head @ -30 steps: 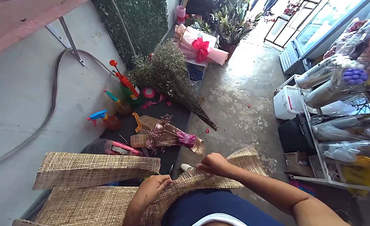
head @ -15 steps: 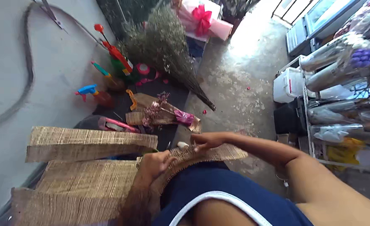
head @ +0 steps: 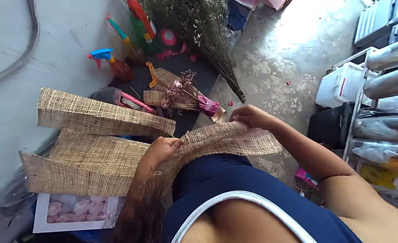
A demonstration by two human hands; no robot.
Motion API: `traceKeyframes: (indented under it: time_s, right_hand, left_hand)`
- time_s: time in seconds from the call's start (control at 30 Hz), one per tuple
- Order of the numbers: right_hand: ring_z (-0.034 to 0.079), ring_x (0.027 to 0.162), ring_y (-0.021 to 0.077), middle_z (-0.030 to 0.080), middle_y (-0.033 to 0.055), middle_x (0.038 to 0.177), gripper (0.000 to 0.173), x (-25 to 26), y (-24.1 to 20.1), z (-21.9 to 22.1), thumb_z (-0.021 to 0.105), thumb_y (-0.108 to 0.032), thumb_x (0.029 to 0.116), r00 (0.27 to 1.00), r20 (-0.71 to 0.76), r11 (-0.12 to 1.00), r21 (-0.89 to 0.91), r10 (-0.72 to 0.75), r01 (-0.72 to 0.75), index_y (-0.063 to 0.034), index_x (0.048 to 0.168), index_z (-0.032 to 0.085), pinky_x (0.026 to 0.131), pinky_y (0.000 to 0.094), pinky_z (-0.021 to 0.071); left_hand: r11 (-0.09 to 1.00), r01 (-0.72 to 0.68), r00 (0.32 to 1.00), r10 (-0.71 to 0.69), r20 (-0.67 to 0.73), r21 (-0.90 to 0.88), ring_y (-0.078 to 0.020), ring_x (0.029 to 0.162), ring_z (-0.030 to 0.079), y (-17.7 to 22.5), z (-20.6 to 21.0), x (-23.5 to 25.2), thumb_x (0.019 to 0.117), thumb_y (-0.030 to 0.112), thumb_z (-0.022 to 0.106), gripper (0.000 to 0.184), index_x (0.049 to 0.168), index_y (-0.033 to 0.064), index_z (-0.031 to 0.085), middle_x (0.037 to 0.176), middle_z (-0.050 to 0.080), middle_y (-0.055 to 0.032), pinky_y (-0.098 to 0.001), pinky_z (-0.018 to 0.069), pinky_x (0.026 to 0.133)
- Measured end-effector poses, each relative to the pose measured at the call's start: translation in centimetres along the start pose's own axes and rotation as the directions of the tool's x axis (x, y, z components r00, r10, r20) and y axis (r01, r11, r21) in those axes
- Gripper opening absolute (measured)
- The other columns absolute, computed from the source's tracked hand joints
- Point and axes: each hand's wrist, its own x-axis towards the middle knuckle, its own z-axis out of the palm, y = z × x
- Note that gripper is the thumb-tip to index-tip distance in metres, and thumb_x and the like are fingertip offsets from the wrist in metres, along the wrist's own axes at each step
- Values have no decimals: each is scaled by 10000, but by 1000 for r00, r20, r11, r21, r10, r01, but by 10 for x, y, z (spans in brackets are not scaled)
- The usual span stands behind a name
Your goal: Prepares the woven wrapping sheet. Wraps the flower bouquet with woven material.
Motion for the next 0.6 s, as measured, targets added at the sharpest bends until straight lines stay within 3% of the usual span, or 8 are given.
traceKeyframes:
  time_s: [0.07, 0.13, 0.2, 0.27, 0.37, 0.47, 0.53, 0.6]
  right_hand:
    - [614, 746, 163, 684, 149, 921, 211, 2, 6, 8, 500, -63, 1061, 989, 137, 998, -29, 50, -47, 47, 1132, 665, 723, 382, 530]
    - [642, 860, 205, 684, 161, 997, 258, 4, 17, 22, 465, -121, 1089, 973, 212, 994, -66, 97, -85, 26, 1162, 664, 814, 425, 529]
    - [656, 899, 275, 682, 201, 1016, 283, 6, 27, 40, 460, -162, 1098, 973, 184, 989, -78, 136, -123, 29, 1177, 654, 839, 489, 525]
    - [664, 909, 325, 681, 230, 1027, 293, 11, 28, 50, 468, -181, 1097, 980, 132, 988, -69, 147, -139, 31, 1209, 636, 844, 530, 524]
    - [619, 738, 245, 650, 174, 905, 305, 23, 26, 44, 442, -218, 1108, 990, 80, 993, 18, 117, -119, 11, 1215, 612, 707, 449, 536]
    - [514, 576, 130, 548, 60, 713, 310, 23, 31, 19, 454, -235, 1098, 998, 60, 1000, 7, 18, -18, 15, 1237, 574, 580, 333, 478]
    - [617, 695, 227, 637, 113, 777, 265, 14, 38, -3, 628, -187, 1011, 986, 34, 959, -226, -165, 169, 35, 1155, 651, 707, 459, 532]
    - [687, 881, 347, 710, 153, 897, 217, 0, 45, -17, 696, -221, 970, 967, -20, 858, -467, -254, 216, -15, 1034, 716, 825, 604, 498]
  left_hand:
    - [999, -10, 1000, 10, 11, 34, -322, 724, 631, -2, 4, 7, 1078, 280, 501, 402, 912, -12, 721, 730, 647, -163, -569, 475, 704]
    - [986, -28, 996, 41, -75, 165, -385, 786, 679, 0, 9, 10, 1056, 300, 558, 311, 1030, 46, 734, 824, 693, -188, -630, 491, 721]
    - [944, -105, 971, 165, -171, 313, -405, 1123, 659, 18, 13, 11, 992, 190, 645, 391, 1374, 105, 635, 1237, 678, -188, -695, 447, 944]
    - [890, -289, 894, 383, -233, 352, -395, 1376, 499, 48, 22, 19, 839, 119, 642, 588, 1423, 77, 583, 1474, 541, -173, -772, 256, 1098]
    - [817, -368, 832, 502, -236, 443, -379, 1319, 560, 84, 46, 34, 932, 305, 598, 441, 1318, 108, 682, 1293, 672, -133, -805, 174, 1115]
    - [855, -271, 905, 382, -185, 441, -346, 864, 715, 77, 62, 51, 1005, 312, 625, 291, 1083, 62, 750, 890, 723, -140, -682, 452, 959]
    - [938, -210, 967, 242, -85, 275, -359, 835, 724, 72, 59, 56, 1049, 281, 567, 289, 1076, 48, 736, 925, 730, -162, -599, 550, 761]
    - [985, -123, 992, 124, -2, 123, -376, 867, 714, 71, 54, 59, 1078, 278, 511, 314, 1069, 58, 735, 917, 728, -170, -619, 533, 755]
